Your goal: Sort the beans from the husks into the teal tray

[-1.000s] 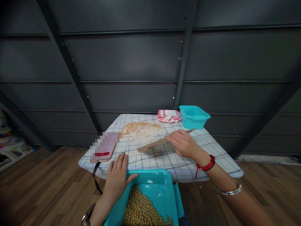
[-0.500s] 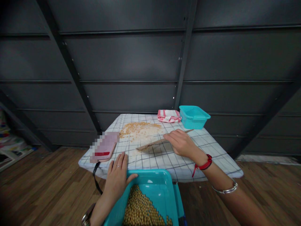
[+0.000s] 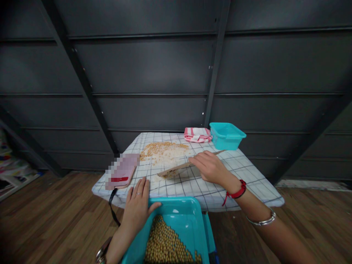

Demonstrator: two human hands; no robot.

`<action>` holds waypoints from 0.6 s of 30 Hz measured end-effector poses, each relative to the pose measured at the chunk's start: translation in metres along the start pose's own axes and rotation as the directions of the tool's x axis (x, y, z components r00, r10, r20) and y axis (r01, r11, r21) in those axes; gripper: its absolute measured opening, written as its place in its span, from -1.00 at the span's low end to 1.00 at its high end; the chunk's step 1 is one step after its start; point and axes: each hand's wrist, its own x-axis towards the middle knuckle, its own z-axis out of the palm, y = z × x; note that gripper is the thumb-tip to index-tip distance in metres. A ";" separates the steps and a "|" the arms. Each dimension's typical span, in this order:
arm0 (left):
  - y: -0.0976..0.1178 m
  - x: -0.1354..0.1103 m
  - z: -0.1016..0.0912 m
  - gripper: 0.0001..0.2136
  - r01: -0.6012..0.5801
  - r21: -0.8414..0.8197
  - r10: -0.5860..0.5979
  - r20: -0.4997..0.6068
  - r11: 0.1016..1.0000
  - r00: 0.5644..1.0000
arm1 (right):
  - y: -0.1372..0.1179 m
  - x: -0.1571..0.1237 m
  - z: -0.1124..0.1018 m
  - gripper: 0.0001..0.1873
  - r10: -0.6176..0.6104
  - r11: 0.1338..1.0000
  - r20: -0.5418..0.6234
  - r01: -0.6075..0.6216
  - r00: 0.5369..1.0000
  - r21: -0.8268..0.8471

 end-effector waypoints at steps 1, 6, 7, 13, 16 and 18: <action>0.000 0.000 0.000 -0.29 0.004 -0.001 -0.004 0.003 1.000 1.000 | -0.001 0.000 0.001 -0.56 -0.007 1.000 0.005 0.007 1.000 0.001; 0.000 0.001 0.000 -0.34 0.034 -0.011 -0.034 0.010 0.999 0.999 | -0.005 -0.004 -0.005 -0.54 0.010 0.998 0.008 -0.010 1.000 0.060; 0.000 0.001 0.000 -0.34 0.035 -0.013 -0.035 0.011 0.999 0.999 | -0.005 -0.004 -0.007 -0.54 0.013 0.997 0.003 -0.014 1.000 0.076; 0.000 0.002 -0.001 -0.34 0.033 -0.027 -0.033 0.009 0.999 0.999 | -0.005 0.000 -0.010 -0.52 0.019 0.999 -0.017 -0.018 1.000 0.048; 0.000 0.002 -0.001 -0.33 0.027 -0.018 -0.027 0.012 0.999 1.000 | -0.008 0.003 -0.008 -0.54 -0.009 1.000 -0.001 0.009 1.000 0.021; 0.000 0.002 -0.001 -0.31 0.030 -0.015 -0.030 0.016 0.999 0.999 | -0.010 0.003 -0.008 -0.56 -0.027 0.999 0.012 0.027 1.000 0.026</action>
